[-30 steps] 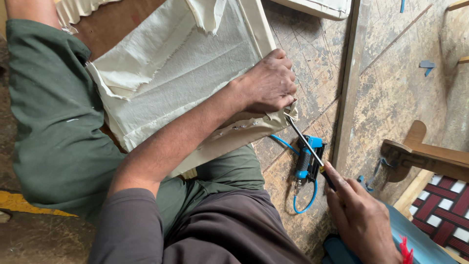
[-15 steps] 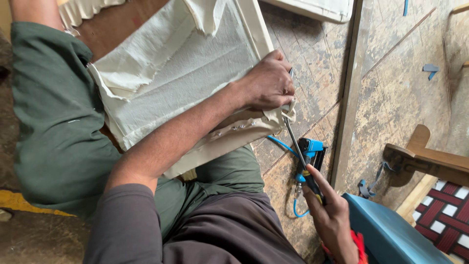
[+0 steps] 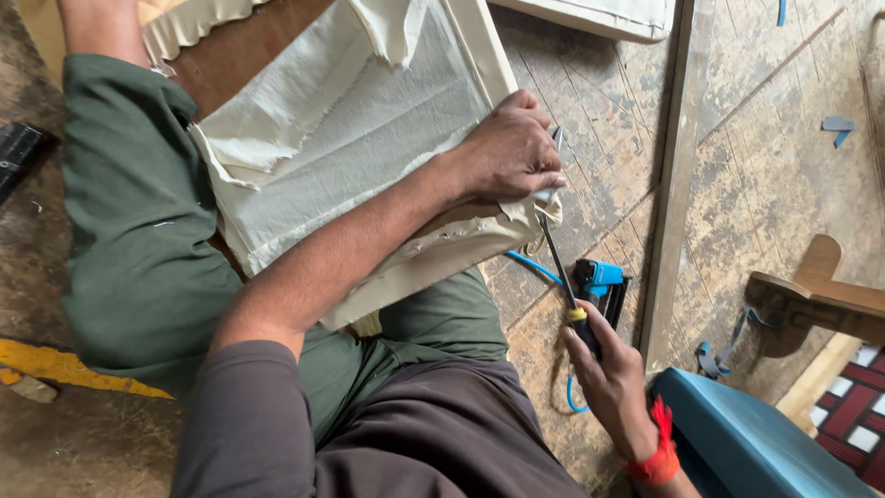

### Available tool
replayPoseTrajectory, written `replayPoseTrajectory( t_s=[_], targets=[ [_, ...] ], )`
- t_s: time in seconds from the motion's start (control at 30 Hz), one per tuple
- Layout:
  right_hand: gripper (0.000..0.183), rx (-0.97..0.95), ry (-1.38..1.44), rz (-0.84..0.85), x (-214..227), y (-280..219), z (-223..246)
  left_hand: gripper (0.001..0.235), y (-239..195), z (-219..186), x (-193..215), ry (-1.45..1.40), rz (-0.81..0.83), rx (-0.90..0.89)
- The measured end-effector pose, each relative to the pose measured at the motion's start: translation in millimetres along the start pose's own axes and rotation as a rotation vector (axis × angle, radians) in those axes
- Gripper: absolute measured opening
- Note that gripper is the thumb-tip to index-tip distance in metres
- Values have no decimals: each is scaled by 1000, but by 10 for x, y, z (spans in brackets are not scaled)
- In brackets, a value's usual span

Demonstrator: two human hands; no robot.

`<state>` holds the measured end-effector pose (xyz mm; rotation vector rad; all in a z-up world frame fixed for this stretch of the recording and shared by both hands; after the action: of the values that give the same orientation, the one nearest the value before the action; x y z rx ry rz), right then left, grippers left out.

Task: The person sits on the floor and works on a rectangular furniture cushion, using a screwdriver, pliers, and a staple gun to remove staples and trim excess fabric. The person repeatedly pulls and folds the fabric edges while securing them with the staple gun.

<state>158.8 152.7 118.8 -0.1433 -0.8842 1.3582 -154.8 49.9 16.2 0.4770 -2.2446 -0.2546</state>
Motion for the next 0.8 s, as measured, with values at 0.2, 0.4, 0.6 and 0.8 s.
replayPoseTrajectory(
  t_s=[0.2, 0.4, 0.6, 0.8],
  targets=[
    [31, -80, 736, 232, -376, 324, -377, 34, 0, 36, -27, -38, 24, -1],
    [35, -69, 453, 136, -159, 260, -436, 30, -28, -43, 138, -56, 35, -27],
    [41, -60, -195, 16, 280, 14, -7, 33, -104, -139, 166, -9, 20, -50],
    [28, -38, -151, 28, 270, 89, -266, 34, -101, -105, 112, -22, 42, -21]
  ],
)
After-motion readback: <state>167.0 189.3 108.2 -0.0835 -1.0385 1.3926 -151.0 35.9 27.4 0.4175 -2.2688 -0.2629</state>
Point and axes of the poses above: each hand's wrist, its own y-axis towards the middle knuckle, its own x-axis out of the back of the hand, z = x × y, the point moved 1 cm from there along y, towards the middle knuckle, and after that the axes turned 11 degrees about z, right-handed, at the moved point
